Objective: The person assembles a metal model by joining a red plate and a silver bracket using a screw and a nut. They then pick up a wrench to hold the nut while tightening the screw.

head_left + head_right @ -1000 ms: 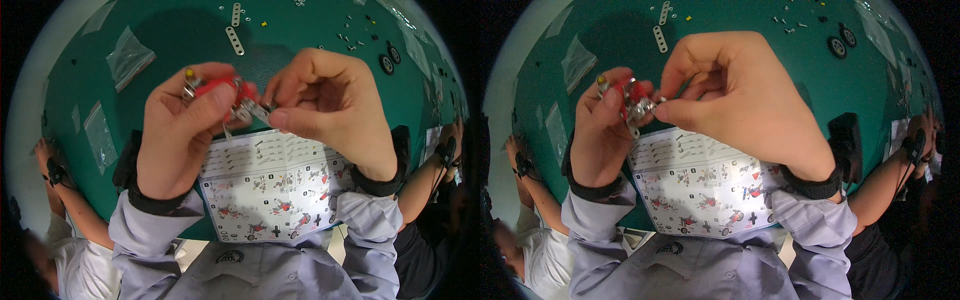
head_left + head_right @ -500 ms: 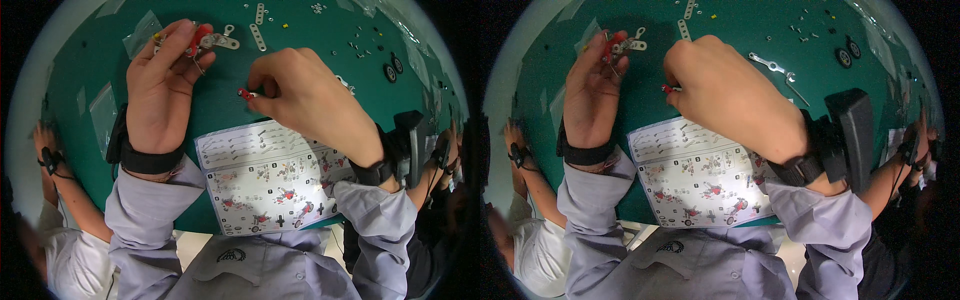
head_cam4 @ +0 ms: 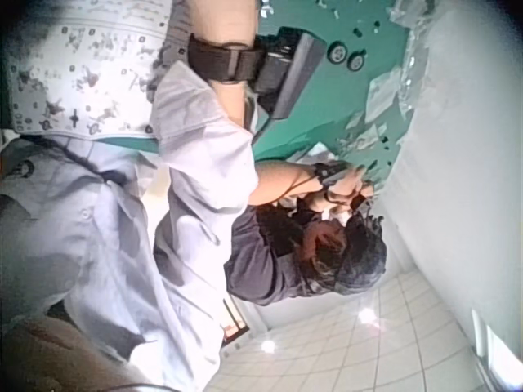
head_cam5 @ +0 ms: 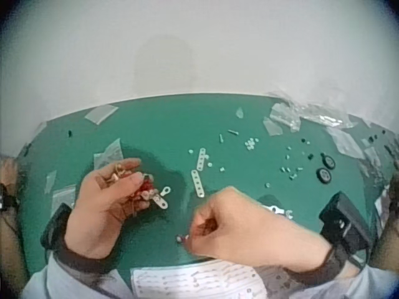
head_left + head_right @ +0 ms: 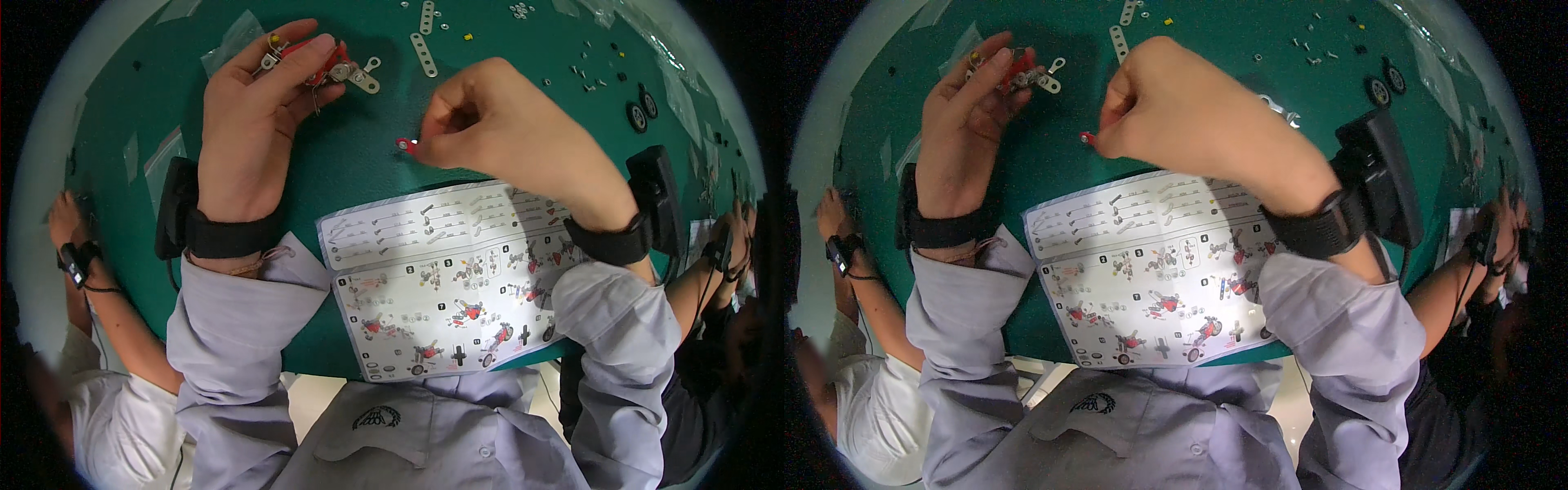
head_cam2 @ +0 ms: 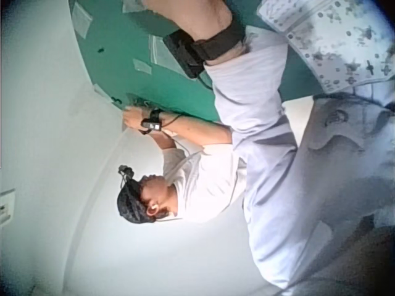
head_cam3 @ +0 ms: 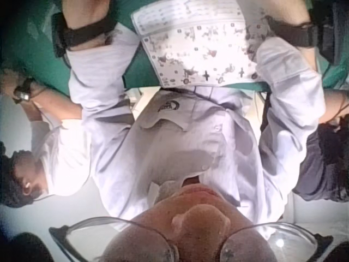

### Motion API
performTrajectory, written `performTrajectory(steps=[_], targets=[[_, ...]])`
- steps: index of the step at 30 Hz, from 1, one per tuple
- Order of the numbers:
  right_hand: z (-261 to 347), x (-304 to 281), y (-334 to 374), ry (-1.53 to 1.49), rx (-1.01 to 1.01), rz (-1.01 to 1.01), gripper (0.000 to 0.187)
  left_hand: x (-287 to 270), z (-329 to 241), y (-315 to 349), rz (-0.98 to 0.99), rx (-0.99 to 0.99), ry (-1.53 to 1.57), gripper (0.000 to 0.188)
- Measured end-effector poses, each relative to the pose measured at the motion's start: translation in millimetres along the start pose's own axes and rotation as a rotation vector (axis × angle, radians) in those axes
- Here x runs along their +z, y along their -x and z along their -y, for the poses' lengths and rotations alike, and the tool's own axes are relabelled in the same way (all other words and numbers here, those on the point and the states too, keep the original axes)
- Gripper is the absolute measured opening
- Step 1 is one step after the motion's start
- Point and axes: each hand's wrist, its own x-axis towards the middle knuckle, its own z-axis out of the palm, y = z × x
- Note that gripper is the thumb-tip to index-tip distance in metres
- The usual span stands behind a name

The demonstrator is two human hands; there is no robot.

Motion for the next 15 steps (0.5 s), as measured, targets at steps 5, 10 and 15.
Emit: performTrajectory(steps=[5, 10, 15], targets=[[8, -32, 18, -0.210, 0.229, 0.120, 0.015, 0, -4, 0, 0.101, -0.016, -0.215, 0.048], [-2, -31, 24, -0.285, 0.254, 0.093, 0.013, 10, -5, 7, 0.206, 0.001, -0.605, 0.047], [-13, -33, 31, -0.386, 0.237, 0.064, 0.012, 11, 4, 8, 0.167, 0.384, -0.971, 0.037]])
